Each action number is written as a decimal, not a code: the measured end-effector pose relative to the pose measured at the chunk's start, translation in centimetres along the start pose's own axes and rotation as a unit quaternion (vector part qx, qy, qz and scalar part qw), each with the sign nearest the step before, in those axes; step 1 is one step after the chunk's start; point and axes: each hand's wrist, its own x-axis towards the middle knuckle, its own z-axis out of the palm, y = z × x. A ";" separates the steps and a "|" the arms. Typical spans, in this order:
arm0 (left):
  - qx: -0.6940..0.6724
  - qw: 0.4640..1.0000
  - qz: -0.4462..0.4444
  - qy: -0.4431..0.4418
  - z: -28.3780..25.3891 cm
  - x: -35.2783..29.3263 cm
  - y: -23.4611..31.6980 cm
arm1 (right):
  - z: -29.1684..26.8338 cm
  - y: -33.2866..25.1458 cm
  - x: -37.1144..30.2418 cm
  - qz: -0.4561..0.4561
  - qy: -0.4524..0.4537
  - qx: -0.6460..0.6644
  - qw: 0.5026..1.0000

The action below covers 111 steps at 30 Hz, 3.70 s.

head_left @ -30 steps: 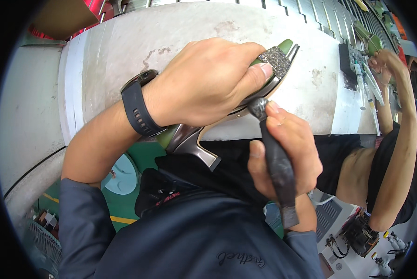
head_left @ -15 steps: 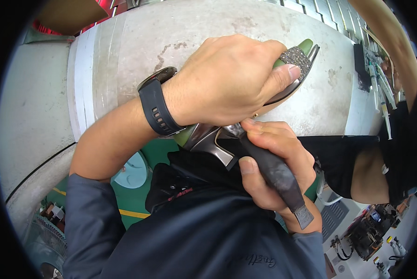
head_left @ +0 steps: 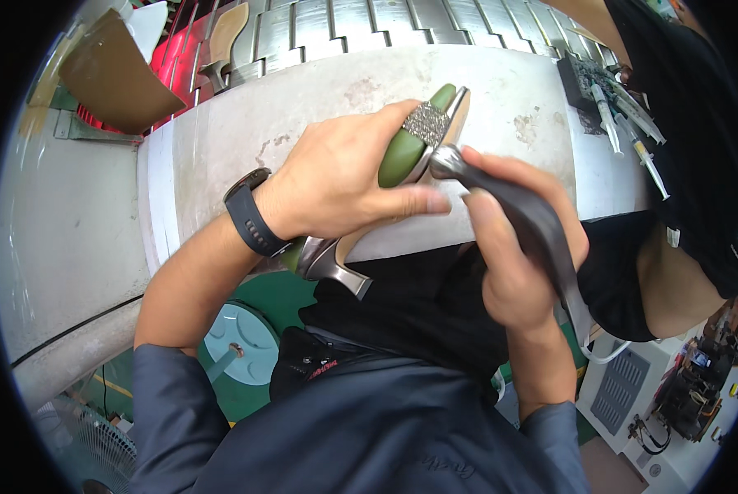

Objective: The person assembles high-heeled shoes by taking lasted shoe uppers and soles from a conveyor belt, pressing the soles onto the uppers by hand, and hammering along the edges using a hammer.

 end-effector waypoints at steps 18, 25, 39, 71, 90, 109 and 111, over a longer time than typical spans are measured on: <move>-0.048 0.986 0.092 0.131 -7.5 0.3 7.7 | -2.1 7.1 5.0 0.236 0.103 0.160 0.953; -0.157 0.955 0.106 0.229 -3.4 0.7 8.8 | -2.8 -6.3 2.1 -0.063 0.037 0.181 0.981; -0.044 0.942 0.184 0.278 -0.1 -1.3 9.9 | -4.7 -12.8 4.5 0.111 -0.078 0.079 0.988; 0.184 0.927 0.075 0.319 8.2 -9.7 1.9 | 0.7 3.7 -0.9 0.172 -0.133 0.354 0.910; 0.216 0.933 0.095 0.271 7.1 -10.0 1.5 | -0.1 -4.2 -1.5 -0.027 -0.367 0.021 0.929; 0.135 0.926 0.080 0.342 10.0 -11.2 2.2 | -0.7 -3.2 -1.0 0.245 -0.166 0.191 0.936; 0.152 0.921 0.079 0.351 10.4 -11.3 2.0 | -0.5 -2.2 0.2 0.272 -0.161 0.219 0.923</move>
